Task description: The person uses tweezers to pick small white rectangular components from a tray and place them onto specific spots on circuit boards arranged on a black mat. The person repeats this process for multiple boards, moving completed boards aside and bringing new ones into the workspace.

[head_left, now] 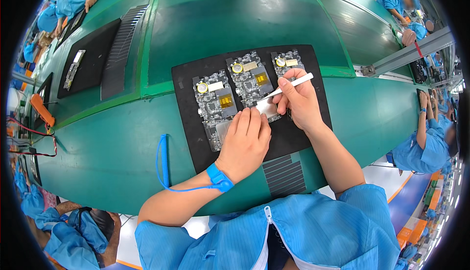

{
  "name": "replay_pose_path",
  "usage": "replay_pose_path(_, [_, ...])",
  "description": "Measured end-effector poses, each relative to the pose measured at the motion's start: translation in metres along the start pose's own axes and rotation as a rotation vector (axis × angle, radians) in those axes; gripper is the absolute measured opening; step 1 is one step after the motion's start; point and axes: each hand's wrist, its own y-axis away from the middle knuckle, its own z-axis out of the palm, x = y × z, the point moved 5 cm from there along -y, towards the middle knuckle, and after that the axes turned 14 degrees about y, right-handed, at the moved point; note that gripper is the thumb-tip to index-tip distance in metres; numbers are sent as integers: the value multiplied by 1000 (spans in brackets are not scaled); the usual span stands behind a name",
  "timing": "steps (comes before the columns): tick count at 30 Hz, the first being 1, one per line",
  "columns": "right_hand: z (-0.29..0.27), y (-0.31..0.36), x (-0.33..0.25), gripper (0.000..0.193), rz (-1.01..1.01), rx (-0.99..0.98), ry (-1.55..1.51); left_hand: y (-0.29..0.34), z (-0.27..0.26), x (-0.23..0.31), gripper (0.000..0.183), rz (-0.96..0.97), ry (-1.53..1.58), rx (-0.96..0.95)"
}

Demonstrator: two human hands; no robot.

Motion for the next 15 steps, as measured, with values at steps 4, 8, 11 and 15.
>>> replay_pose_path(4, [-1,0,1,21,-3,9,5,-4,-3,-5,45,-12,112,4])
replay_pose_path(8, [0,1,1,21,-6,23,7,-5,-6,-6,44,-27,173,13])
replay_pose_path(11, [0,1,2,21,-4,25,17,-6,-8,-5,43,-27,180,11])
replay_pose_path(15, [2,5,-1,19,-31,63,60,-9,-12,-6,42,-27,196,-21])
